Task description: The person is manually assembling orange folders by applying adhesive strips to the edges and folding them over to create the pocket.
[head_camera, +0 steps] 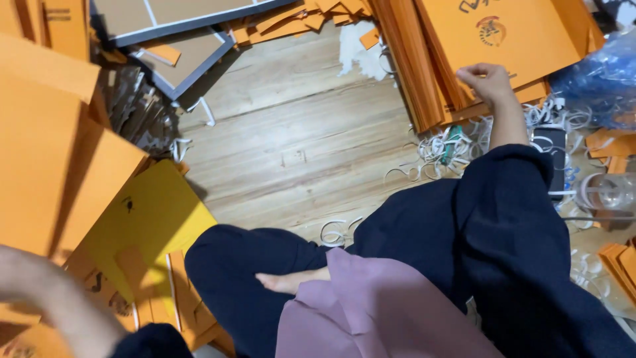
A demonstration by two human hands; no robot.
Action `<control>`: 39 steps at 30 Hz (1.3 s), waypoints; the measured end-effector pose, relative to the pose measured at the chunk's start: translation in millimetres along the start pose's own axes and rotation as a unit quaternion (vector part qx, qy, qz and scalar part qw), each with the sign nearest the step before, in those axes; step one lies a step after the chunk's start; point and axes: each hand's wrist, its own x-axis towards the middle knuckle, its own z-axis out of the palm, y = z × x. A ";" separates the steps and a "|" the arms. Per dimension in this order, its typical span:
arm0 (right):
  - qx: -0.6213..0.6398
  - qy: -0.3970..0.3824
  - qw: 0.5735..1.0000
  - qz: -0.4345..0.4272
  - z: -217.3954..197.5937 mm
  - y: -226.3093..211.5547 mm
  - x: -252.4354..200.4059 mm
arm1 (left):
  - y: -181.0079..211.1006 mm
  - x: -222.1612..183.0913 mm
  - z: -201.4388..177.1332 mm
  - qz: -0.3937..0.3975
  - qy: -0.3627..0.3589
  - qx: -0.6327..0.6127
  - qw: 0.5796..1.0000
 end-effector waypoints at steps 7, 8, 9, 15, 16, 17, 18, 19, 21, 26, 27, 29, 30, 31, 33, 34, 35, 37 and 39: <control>0.050 -0.065 0.995 -0.057 -3.6 7.3 2.9 | 114.3 -38.1 13.5 0.045 -0.145 -0.005 0.988; 0.043 -0.069 0.996 -0.045 -4.2 3.0 0.4 | 125.0 -35.9 17.5 0.068 -0.205 0.009 0.976; 0.043 -0.070 0.996 -0.044 -4.0 4.4 1.2 | 124.2 -37.8 24.0 0.068 -0.207 0.010 0.976; 0.041 -0.059 0.993 -0.091 8.0 17.5 8.3 | 121.6 -44.6 39.4 0.069 -0.471 0.151 0.866; -0.061 0.052 0.981 -0.177 15.9 20.3 9.1 | 121.6 -44.8 37.8 0.043 -0.432 0.131 0.891; -0.158 0.157 0.938 -0.267 25.4 20.0 12.1 | 120.2 -46.8 32.1 0.013 -0.390 0.114 0.914; -0.155 0.146 0.936 -0.279 38.0 -8.5 -14.9 | 101.2 -64.0 31.3 0.002 -0.387 0.126 0.913; -0.119 0.192 0.907 -0.356 49.7 -37.3 -43.3 | 81.4 -80.7 30.5 -0.107 -0.301 0.184 0.930; -0.071 0.226 0.866 -0.440 80.9 -71.8 -87.3 | 72.1 -100.8 14.1 -0.217 -0.199 0.247 0.923; 0.029 -0.026 0.863 -0.503 190.6 -68.6 -144.8 | 69.7 -166.8 4.9 -0.491 -0.097 -0.331 0.800; 0.033 -0.031 0.859 -0.510 198.7 -77.6 -169.2 | 77.3 -161.4 -1.0 -0.491 -0.088 -0.328 0.802; 0.083 -0.149 0.883 -0.437 211.8 -92.7 -217.5 | 94.5 -151.4 -11.4 -0.371 -0.059 -0.327 0.867; 0.086 -0.154 0.878 -0.444 224.5 -84.9 -224.1 | 114.1 -112.7 -27.2 -0.371 -0.051 -0.323 0.869; 0.000 -0.134 0.858 -0.496 236.6 -75.1 -232.1 | 134.0 -74.2 -42.5 -0.296 -0.079 -0.283 0.909; -0.084 -0.111 0.827 -0.545 255.6 -54.5 -240.1 | 122.3 -21.7 -42.9 -0.216 -0.104 -0.240 0.941; -0.131 -0.120 0.811 -0.557 262.8 -43.8 -240.2 | 90.4 -7.5 -28.4 -0.203 -0.068 -0.276 0.937; -0.181 -0.129 0.794 -0.566 268.9 -31.7 -239.7 | 59.5 5.7 -12.8 -0.189 -0.033 -0.313 0.930; -0.193 -0.116 0.781 -0.583 271.6 -27.1 -230.0 | 20.6 93.6 -21.9 -0.011 -0.044 -0.260 0.965; -0.206 -0.102 0.768 -0.598 270.0 -27.9 -225.6 | 2.3 142.5 -16.2 0.168 -0.063 -0.205 0.962</control>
